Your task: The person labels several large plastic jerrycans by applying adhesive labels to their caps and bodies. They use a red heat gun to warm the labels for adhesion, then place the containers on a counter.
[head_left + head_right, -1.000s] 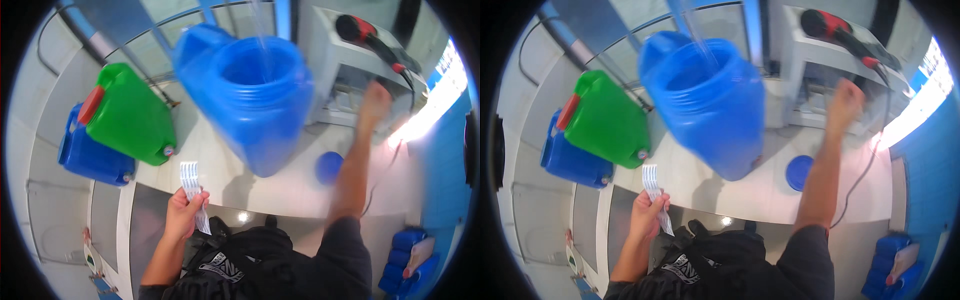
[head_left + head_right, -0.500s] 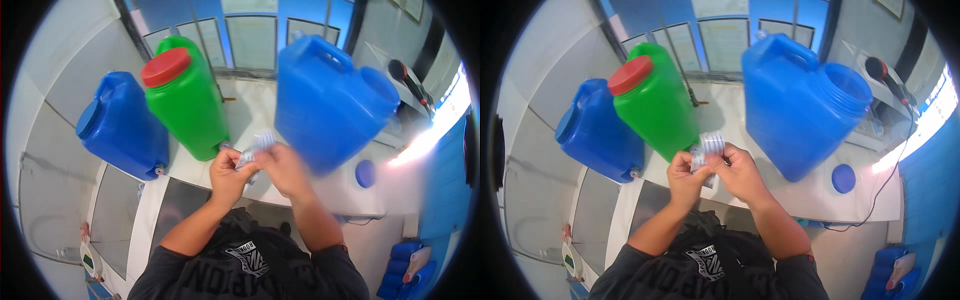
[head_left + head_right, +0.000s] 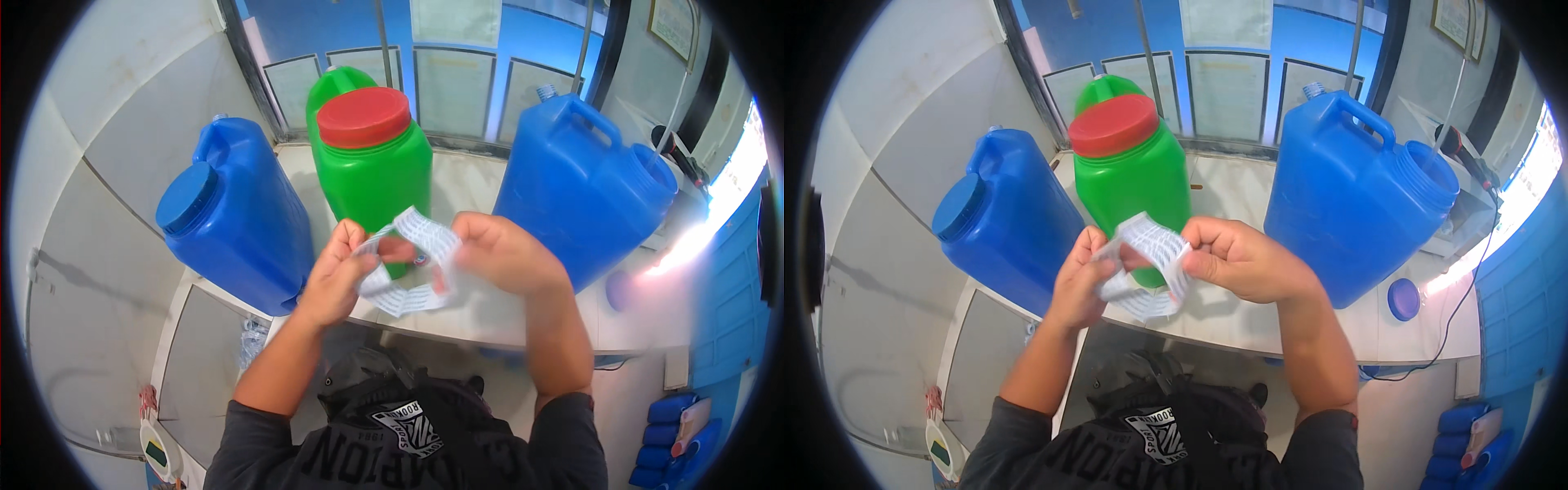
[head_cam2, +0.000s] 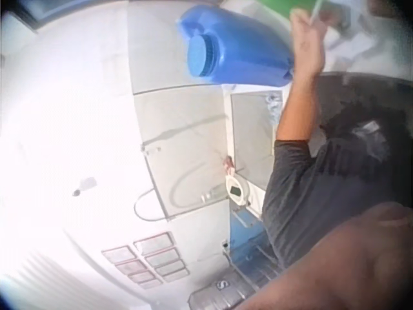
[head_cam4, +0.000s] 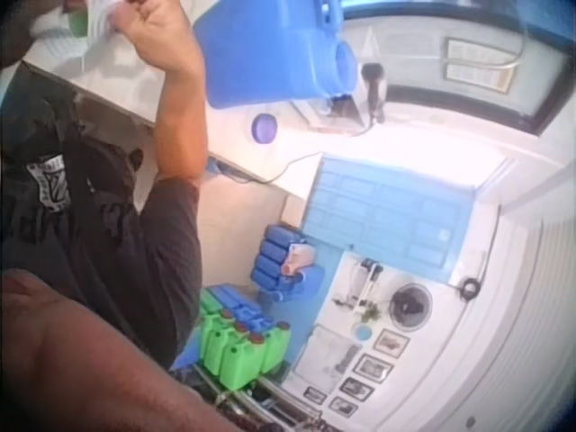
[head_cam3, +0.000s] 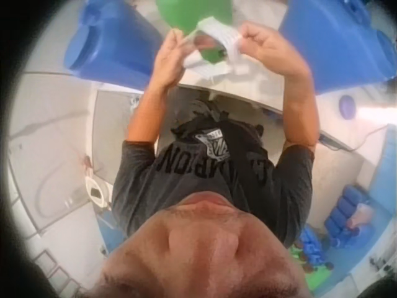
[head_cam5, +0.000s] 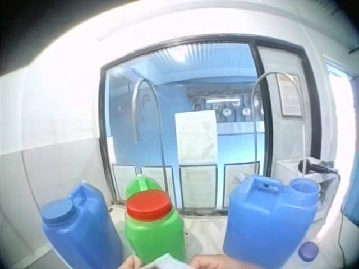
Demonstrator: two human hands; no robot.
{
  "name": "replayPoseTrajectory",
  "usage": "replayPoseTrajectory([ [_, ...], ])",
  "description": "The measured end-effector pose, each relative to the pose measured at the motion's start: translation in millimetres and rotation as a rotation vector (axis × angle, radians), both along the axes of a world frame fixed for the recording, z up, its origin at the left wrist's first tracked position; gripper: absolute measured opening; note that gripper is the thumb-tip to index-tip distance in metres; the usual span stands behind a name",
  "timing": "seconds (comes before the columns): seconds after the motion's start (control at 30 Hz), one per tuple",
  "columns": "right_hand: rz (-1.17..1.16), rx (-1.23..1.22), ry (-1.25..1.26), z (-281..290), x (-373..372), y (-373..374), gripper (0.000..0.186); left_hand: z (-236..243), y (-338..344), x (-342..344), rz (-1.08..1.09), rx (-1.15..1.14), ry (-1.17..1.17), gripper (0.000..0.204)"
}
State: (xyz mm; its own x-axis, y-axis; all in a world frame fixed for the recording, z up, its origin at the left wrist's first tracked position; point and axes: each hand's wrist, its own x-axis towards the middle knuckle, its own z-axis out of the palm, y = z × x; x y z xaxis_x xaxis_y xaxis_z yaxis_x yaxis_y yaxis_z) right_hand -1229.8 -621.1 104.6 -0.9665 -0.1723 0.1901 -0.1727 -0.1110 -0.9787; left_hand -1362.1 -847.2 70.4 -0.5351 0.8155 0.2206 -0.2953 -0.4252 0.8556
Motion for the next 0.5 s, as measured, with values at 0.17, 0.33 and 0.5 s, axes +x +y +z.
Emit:
replayPoseTrajectory([
  [0.17, 0.455, 0.156, -0.041, 69.2, -13.9, 18.3, 0.017, 53.9, -42.1, -32.0, -0.427, 0.046, 0.313, 0.081],
  [0.33, 0.175, 0.678, 0.157, 160.7, -49.6, 39.4, 0.022, 148.8, -45.5, -76.9, -0.238, -0.239, 0.748, 0.080],
  [0.5, -0.094, 1.149, 0.377, 195.1, -111.7, 51.0, 0.026, 194.7, -22.9, -109.9, 0.316, -0.538, 1.798, 0.037],
])
